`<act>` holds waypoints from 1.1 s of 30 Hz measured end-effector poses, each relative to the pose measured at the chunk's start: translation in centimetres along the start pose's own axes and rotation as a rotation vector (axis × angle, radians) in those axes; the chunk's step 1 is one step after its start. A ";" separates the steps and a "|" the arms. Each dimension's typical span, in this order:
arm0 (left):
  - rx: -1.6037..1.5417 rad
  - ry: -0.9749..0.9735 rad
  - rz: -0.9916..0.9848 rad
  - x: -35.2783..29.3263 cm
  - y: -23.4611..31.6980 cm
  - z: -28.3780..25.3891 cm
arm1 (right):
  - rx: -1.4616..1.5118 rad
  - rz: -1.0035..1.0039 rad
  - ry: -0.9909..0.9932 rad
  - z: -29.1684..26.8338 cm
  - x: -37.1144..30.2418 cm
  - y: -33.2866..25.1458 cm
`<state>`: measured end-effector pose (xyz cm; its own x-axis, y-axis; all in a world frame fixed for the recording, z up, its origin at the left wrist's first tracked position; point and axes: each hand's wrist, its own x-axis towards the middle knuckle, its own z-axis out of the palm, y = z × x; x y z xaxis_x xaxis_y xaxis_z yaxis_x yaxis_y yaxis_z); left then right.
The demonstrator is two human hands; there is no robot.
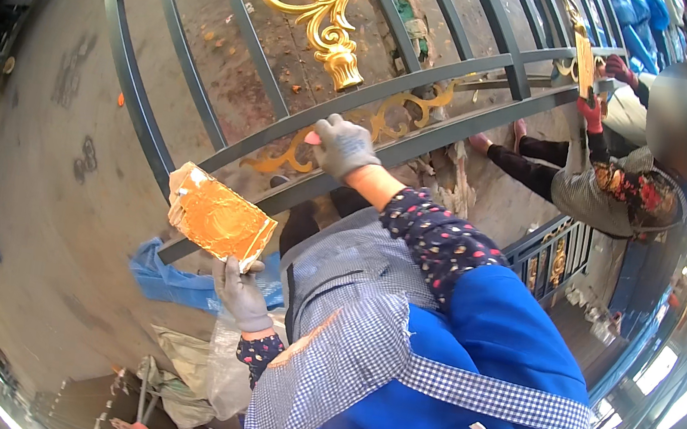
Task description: The person applies gold leaf to an ornate metal gate using a small brush and a gold-leaf sheet. They repeatedly dab the brush onto the sheet and then onto the gate's decorative elements, working across multiple sections of the gate.
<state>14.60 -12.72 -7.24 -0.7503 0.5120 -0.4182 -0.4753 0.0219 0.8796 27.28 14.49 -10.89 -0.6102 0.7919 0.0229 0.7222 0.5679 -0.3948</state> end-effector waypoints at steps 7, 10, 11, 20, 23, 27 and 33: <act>0.131 -0.069 0.013 0.3 0.8 -0.7 | -0.066 0.340 0.102 0.0 -1.3 4.6; 0.156 -0.099 -0.005 0.7 0.8 -1.5 | -0.071 0.461 0.149 -1.3 -2.9 7.9; 0.166 -0.110 -0.014 0.8 0.9 -1.6 | -0.042 0.480 0.179 -1.7 -3.1 7.8; 0.220 -0.219 0.001 1.7 2.3 -1.0 | 0.115 0.281 0.276 0.4 -4.2 5.8; 0.238 -0.281 -0.005 2.2 2.4 -1.6 | -0.010 0.051 0.177 -0.1 -5.2 5.1; 0.222 -0.305 -0.002 2.4 2.7 -1.6 | 0.020 0.376 0.309 -2.3 -5.2 6.1; 0.257 -0.310 0.020 2.9 2.6 -2.0 | 0.110 0.432 0.366 -0.4 -3.9 4.5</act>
<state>10.24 -12.90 -6.59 -0.5650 0.7487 -0.3469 -0.3021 0.2035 0.9313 32.99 14.06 -12.35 -0.1011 0.9840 0.1467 0.8309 0.1646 -0.5316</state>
